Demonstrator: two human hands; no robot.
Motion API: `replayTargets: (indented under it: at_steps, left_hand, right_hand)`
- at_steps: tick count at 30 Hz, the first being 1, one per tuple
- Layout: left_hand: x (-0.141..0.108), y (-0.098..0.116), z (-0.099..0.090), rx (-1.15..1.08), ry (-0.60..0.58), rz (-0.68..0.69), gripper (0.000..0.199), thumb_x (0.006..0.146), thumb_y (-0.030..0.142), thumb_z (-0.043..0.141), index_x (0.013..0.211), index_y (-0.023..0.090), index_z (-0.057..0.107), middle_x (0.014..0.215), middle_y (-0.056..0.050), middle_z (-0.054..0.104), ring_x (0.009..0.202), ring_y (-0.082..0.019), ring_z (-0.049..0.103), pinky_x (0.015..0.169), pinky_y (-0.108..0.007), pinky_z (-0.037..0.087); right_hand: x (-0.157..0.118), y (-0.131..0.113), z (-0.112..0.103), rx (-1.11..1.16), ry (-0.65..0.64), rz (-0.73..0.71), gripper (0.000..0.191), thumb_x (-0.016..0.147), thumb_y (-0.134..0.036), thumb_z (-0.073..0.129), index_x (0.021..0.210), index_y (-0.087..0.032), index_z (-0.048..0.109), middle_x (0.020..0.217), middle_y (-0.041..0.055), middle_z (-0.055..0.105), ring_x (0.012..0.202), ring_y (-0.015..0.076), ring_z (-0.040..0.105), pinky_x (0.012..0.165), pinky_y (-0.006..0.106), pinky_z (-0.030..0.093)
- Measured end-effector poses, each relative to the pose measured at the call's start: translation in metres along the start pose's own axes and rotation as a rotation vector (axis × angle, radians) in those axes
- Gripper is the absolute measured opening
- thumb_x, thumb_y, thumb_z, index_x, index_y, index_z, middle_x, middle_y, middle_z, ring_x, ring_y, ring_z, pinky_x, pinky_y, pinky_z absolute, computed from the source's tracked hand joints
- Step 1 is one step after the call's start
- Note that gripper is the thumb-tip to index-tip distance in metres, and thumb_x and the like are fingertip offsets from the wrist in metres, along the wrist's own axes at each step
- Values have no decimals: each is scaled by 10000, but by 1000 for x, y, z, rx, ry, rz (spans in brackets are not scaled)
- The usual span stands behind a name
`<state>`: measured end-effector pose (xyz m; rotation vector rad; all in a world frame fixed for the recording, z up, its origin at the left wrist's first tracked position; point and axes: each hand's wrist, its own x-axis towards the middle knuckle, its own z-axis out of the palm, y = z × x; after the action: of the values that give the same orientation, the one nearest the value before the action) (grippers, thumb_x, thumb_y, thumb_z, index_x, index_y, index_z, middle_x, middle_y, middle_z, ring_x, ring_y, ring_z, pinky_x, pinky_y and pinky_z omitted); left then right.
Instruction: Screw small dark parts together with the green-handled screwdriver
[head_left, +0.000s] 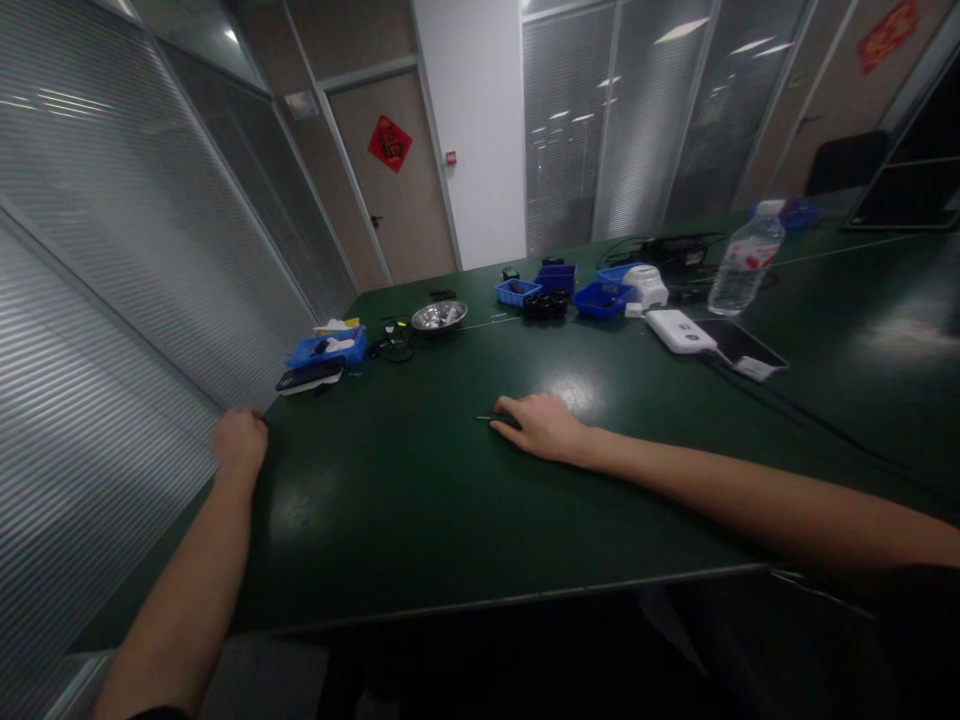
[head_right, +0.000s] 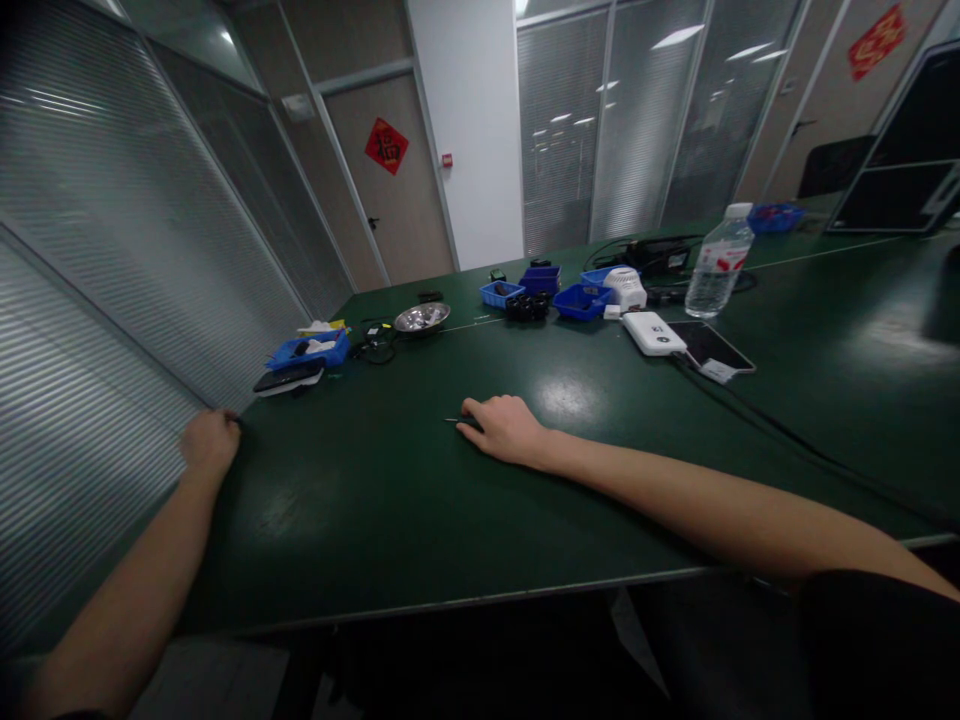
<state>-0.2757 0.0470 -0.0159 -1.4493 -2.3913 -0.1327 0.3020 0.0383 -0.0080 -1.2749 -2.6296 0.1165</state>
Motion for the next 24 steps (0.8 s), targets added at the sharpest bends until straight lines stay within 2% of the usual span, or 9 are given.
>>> replayTargets:
  at_steps: [7,10,14,19,24]
  left_hand:
    - [1,2,-2,3,-4,16,422,955,187,398,1171,48,732,1156,-221,624,963,-322,583,820,-403,457]
    - [1,2,-1,9,-5,20,415,941,196,424,1169,44,735,1164,-226,621,983,-340,580,836,-422,460]
    - [2,2,0,10,-13,39,439,969,208,391,1156,24,742,1180,-225,613,1024,-328,577,874,-392,455]
    - [4,1,0,-7,-16,48,427,970,191,403,1201,23,720,1195,-217,619,1053,-317,576,894,-371,445]
    - [5,1,0,-34,-2,11,419,965,202,442,1274,40,672,1250,-222,623,1082,-341,575,901,-401,441]
  right_hand:
    - [-2,-2,-3,31,-4,-12,391,1056,-506,470,1272,-210,607,896,63,729,738,197,661,619,278,371]
    - [-2,-2,-3,34,7,-12,386,1054,-509,476,1251,-208,617,876,59,722,723,194,656,608,278,362]
    - [-1,-1,-3,39,3,-13,377,1056,-507,479,1242,-207,614,875,57,718,717,187,653,600,271,360]
    - [-1,0,-1,34,6,-14,365,1054,-502,493,1235,-207,609,873,56,714,707,182,647,588,270,355]
    - [-2,-1,-3,56,8,-32,369,1064,-501,471,1235,-203,605,869,53,714,701,178,645,588,272,361]
